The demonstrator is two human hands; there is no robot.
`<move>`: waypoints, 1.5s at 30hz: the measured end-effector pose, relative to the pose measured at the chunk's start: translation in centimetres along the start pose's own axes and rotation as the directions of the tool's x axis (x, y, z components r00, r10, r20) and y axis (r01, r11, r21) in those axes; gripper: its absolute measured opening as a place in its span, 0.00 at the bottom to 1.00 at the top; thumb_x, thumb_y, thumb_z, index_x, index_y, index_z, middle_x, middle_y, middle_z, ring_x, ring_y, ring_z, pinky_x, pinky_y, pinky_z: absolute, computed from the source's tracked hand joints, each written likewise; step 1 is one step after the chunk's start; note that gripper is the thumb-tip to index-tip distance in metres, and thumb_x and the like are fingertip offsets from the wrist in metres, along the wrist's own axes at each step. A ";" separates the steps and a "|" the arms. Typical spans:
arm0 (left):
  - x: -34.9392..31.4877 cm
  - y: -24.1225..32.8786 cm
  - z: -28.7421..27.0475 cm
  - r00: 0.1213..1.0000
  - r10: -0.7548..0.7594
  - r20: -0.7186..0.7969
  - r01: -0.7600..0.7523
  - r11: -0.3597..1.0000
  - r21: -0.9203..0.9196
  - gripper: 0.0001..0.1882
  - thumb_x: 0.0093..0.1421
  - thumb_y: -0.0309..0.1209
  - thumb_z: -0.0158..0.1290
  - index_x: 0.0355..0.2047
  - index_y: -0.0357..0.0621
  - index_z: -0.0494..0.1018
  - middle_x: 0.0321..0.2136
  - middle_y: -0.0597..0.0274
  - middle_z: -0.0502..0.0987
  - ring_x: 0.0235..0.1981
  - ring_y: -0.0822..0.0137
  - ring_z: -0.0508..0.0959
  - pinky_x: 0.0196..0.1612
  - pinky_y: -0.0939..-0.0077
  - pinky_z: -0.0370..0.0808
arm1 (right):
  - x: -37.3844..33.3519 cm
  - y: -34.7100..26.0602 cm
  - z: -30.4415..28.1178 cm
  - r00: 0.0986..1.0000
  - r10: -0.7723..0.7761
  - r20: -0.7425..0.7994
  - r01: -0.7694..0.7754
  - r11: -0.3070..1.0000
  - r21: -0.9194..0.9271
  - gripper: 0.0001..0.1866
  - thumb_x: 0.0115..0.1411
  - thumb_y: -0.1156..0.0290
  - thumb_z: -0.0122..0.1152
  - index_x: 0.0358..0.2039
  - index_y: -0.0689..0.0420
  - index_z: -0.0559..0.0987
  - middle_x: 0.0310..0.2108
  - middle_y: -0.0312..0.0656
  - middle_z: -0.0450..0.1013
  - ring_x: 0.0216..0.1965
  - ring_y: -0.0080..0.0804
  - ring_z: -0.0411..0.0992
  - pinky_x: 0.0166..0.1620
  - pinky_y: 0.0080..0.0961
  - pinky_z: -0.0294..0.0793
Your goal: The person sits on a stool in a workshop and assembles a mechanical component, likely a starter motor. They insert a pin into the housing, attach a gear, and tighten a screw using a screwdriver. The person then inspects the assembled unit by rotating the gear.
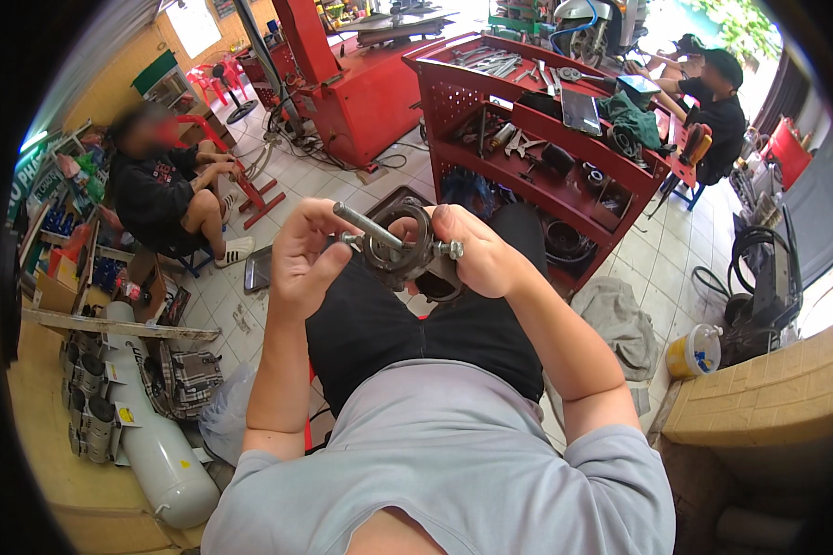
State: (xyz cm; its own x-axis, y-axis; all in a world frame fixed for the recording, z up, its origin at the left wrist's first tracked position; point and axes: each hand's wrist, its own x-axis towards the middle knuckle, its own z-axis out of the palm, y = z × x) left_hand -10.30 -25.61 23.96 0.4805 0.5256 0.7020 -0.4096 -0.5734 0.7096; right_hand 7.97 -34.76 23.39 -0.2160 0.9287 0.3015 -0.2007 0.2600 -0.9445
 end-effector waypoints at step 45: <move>-0.7 -10.0 -0.7 0.917 -0.375 0.135 0.370 0.674 -0.639 0.14 0.64 0.32 0.51 0.46 0.37 0.67 0.32 0.65 0.74 0.31 0.74 0.75 0.32 0.83 0.69 | 1.6 -0.3 0.0 0.955 0.279 -0.101 -0.206 0.868 0.453 0.22 0.64 0.55 0.48 0.42 0.65 0.73 0.31 0.48 0.76 0.30 0.37 0.77 0.35 0.33 0.79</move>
State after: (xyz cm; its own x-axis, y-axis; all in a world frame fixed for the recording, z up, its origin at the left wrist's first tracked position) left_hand -7.06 -19.84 16.44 0.6990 0.6121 0.3697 -0.5942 0.2095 0.7766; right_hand 7.70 -33.32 24.17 -0.1660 0.9861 0.0112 -0.5621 -0.0852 -0.8226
